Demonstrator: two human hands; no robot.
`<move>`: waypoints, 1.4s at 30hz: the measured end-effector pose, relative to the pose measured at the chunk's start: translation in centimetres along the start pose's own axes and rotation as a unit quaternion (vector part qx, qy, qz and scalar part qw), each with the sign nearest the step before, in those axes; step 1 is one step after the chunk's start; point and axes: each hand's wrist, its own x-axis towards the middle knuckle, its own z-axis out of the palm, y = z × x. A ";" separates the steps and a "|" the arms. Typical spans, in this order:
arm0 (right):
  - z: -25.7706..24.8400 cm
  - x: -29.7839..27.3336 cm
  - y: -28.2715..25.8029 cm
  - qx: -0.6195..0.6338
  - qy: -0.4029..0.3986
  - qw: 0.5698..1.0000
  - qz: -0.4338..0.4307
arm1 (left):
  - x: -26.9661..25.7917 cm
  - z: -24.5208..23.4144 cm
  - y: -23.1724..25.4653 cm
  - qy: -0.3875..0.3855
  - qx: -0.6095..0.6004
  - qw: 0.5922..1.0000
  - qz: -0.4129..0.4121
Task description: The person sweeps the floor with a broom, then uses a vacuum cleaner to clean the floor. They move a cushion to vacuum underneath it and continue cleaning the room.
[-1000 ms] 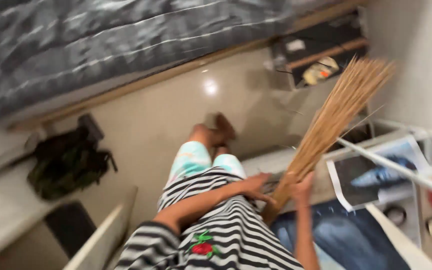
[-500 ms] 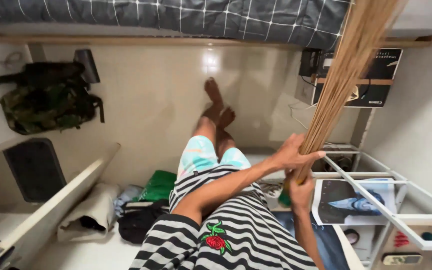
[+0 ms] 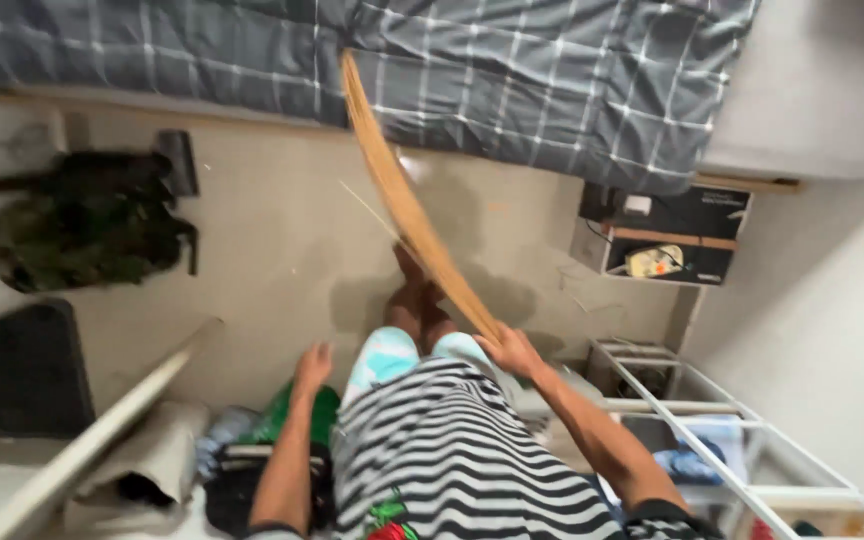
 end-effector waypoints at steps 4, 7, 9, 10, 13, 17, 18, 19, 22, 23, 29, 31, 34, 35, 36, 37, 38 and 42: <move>-4.3 0.4 6.8 0.036 0.229 0.972 0.026 | -5.2 0.9 -7.8 0.024 0.069 0.991 -0.111; -11.8 4.3 6.7 0.057 0.483 0.874 -0.016 | -5.6 1.5 -8.8 0.016 0.026 0.991 -0.133; -17.8 6.5 1.2 0.090 0.606 0.790 -0.030 | -5.2 3.4 -7.9 0.037 0.002 0.989 -0.144; -20.4 7.8 -3.1 0.293 0.627 0.715 -0.101 | -4.2 4.1 -7.0 0.033 -0.020 0.993 -0.115; -11.0 21.4 4.6 0.256 0.616 0.717 -0.200 | -3.7 6.0 -2.9 0.059 -0.066 0.993 -0.081; -4.8 13.3 -4.9 -0.129 -0.008 0.979 -0.158 | -4.9 4.2 1.2 0.125 -0.158 0.978 -0.060; -5.5 10.6 -3.7 -0.129 -0.007 0.978 -0.162 | -5.4 4.9 0.6 0.128 -0.158 0.977 -0.059; -6.6 8.9 -2.9 -0.157 0.033 0.971 -0.179 | -4.3 4.9 0.3 0.130 -0.161 0.976 -0.068; -11.6 5.4 0.2 -0.201 0.113 0.954 -0.191 | -3.9 8.4 -0.2 0.152 -0.197 0.963 -0.102; -12.5 6.9 -0.7 -0.180 0.168 0.947 -0.206 | -2.3 6.8 -0.9 0.194 -0.196 0.954 -0.114; -28.2 9.2 -23.4 0.000 0.646 0.721 -0.251 | -4.5 9.1 -0.9 0.105 -0.208 0.965 -0.123; -28.8 14.7 -25.2 -0.048 0.567 0.775 -0.276 | -5.7 9.7 0.7 0.117 -0.236 0.950 -0.166; -20.9 20.7 -27.7 -0.177 0.365 0.861 -0.307 | -6.1 10.8 3.2 0.149 -0.298 0.917 -0.221; -16.8 21.8 -27.7 -0.253 0.242 0.887 -0.301 | -6.3 11.2 3.9 0.164 -0.326 0.901 -0.234; -16.9 22.1 -24.7 -0.257 0.238 0.884 -0.309 | -6.0 13.6 5.2 0.169 -0.333 0.897 -0.236; -16.5 22.7 -22.2 -0.319 0.117 0.893 -0.295 | -5.4 14.4 5.7 0.234 -0.354 0.879 -0.217; -16.1 23.0 -19.7 -0.376 -0.006 0.884 -0.278 | -5.1 15.1 6.3 0.297 -0.372 0.857 -0.195; -22.9 22.7 -18.5 -0.491 -0.057 0.785 -0.374 | -6.9 15.3 9.2 0.332 -0.363 0.853 -0.174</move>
